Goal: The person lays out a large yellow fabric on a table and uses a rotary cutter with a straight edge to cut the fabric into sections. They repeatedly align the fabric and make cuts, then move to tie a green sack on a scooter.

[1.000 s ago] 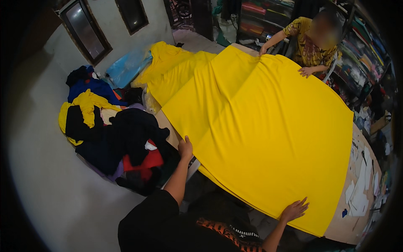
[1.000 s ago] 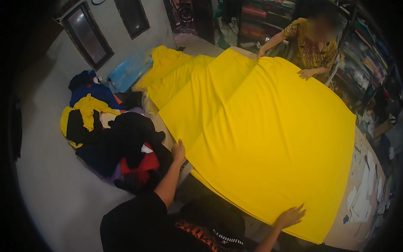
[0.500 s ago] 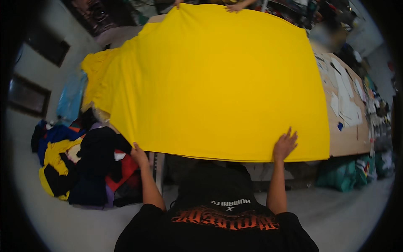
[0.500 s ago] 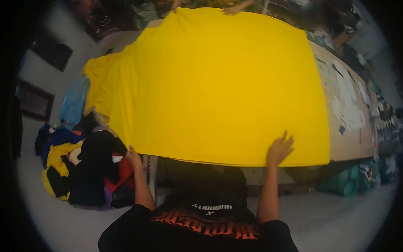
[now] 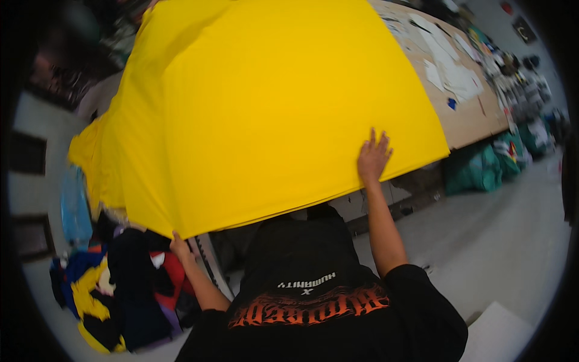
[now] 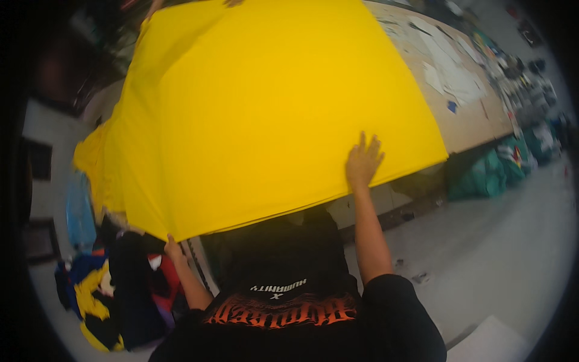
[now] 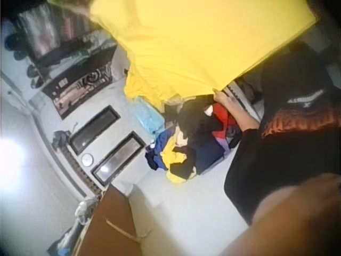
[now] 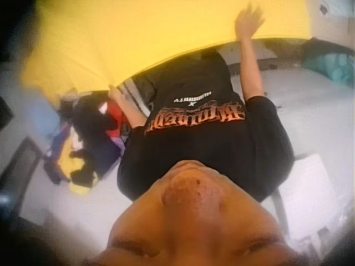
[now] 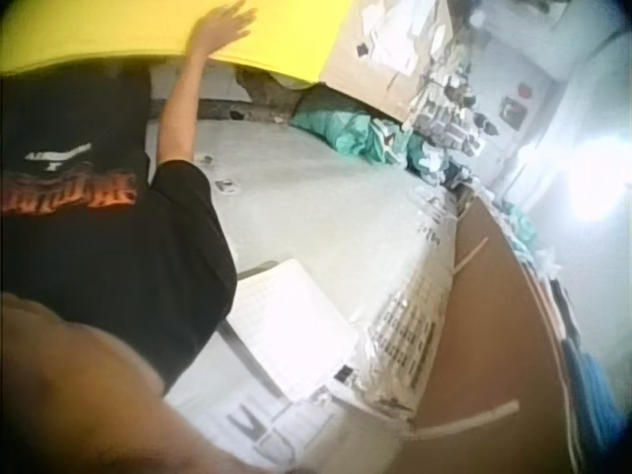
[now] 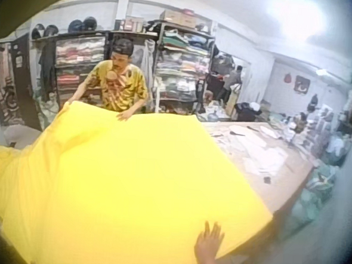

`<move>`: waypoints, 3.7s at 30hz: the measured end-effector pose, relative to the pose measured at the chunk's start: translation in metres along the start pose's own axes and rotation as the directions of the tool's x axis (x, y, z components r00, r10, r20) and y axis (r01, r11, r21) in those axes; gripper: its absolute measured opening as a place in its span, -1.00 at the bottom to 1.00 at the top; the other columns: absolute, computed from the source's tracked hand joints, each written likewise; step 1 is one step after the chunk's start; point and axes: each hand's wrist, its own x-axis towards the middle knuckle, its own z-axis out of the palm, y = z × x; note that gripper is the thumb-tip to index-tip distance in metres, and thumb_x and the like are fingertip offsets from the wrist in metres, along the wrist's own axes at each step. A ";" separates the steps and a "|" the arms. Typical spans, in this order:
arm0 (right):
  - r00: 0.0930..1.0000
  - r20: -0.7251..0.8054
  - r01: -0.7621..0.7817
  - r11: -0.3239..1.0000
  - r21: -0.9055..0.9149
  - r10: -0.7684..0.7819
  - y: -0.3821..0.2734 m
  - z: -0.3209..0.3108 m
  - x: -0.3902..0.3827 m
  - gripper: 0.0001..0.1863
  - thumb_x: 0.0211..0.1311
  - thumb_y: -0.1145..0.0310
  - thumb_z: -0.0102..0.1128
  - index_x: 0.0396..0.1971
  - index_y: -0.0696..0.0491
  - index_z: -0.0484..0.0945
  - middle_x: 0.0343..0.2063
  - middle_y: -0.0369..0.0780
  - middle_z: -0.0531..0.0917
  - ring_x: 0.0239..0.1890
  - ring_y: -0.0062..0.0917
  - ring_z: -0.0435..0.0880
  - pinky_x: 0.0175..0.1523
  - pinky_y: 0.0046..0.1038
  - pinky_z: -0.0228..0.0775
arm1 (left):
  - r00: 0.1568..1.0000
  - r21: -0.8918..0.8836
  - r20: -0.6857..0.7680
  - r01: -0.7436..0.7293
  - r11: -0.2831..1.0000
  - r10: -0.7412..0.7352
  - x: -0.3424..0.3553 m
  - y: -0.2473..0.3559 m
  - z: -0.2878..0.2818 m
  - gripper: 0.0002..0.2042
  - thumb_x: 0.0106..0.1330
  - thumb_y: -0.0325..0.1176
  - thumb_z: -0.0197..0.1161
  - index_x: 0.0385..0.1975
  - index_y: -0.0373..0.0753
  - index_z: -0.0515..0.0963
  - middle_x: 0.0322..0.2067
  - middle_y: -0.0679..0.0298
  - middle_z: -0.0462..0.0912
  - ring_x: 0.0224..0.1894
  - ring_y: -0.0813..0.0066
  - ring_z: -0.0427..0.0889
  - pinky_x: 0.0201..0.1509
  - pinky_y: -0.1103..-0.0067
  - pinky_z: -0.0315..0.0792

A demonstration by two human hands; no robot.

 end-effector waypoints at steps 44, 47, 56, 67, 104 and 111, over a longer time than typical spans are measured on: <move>0.140 0.747 -0.898 -0.235 0.372 0.649 0.637 -0.016 -0.236 -0.67 0.47 0.20 0.08 0.04 0.08 0.61 -0.14 -0.20 0.68 -0.13 -0.45 0.64 -0.15 -0.34 0.52 | -0.489 -0.580 0.814 -0.668 0.466 0.313 -0.871 0.132 0.809 -0.78 0.46 -0.36 0.21 0.01 -0.27 0.61 -0.11 0.13 0.66 -0.07 0.24 0.62 0.11 0.42 0.46; 0.136 0.822 -0.882 -0.311 0.355 0.553 0.665 -0.016 -0.241 -0.63 0.41 0.18 0.12 0.02 0.13 0.64 -0.12 -0.13 0.70 -0.11 -0.36 0.68 -0.01 -0.26 0.52 | -0.403 -0.550 0.780 -0.805 0.220 0.478 -0.874 0.113 0.917 -0.70 0.44 -0.33 0.19 0.10 -0.30 0.54 0.03 0.03 0.60 0.12 0.06 0.53 0.30 0.26 0.34; 0.280 0.801 -0.950 0.272 0.152 0.529 0.901 -0.067 -0.109 -0.50 0.50 0.01 0.04 -0.05 0.18 0.69 -0.11 -0.08 0.77 -0.04 -0.20 0.74 0.11 -0.28 0.50 | -0.136 -0.204 0.766 -0.978 0.037 0.628 -0.959 0.101 1.001 -0.62 0.46 -0.37 0.12 0.23 -0.33 0.43 0.36 -0.07 0.35 0.46 -0.02 0.21 0.55 0.13 0.02; 0.431 -0.019 -0.721 0.357 0.594 0.902 1.179 -0.278 0.347 -0.62 0.59 0.18 -0.03 -0.41 0.13 0.50 -0.49 -0.29 0.56 -0.37 -0.58 0.51 -0.11 -0.46 0.40 | -0.269 -0.443 0.772 -0.877 0.185 0.576 -1.124 0.113 1.178 -0.56 0.12 -0.61 0.14 0.07 -0.29 0.54 0.11 -0.04 0.52 0.25 -0.09 0.41 0.38 0.18 0.27; 0.343 0.930 -0.428 0.903 0.029 0.133 1.639 0.038 0.939 -0.37 0.46 0.13 0.06 0.40 0.17 0.33 0.27 0.12 0.51 0.34 -0.13 0.50 0.40 -0.30 0.30 | 0.446 0.340 0.890 -0.500 0.797 -0.100 -1.526 0.604 1.334 -0.49 0.46 0.00 0.21 0.20 -0.27 0.52 0.07 0.08 0.66 0.18 0.24 0.61 0.34 0.33 0.42; 0.065 0.948 -0.530 0.816 -0.231 0.310 1.637 -0.246 0.874 -0.46 0.19 0.56 0.15 0.22 0.21 0.40 -0.37 -0.02 0.67 -0.46 -0.34 0.69 -0.38 -0.31 0.59 | 0.551 0.408 0.831 -0.699 0.588 0.078 -1.524 0.586 1.372 -0.70 0.27 -0.13 0.31 -0.14 -0.19 0.66 -0.06 0.03 0.68 0.07 0.00 0.62 0.21 0.20 0.49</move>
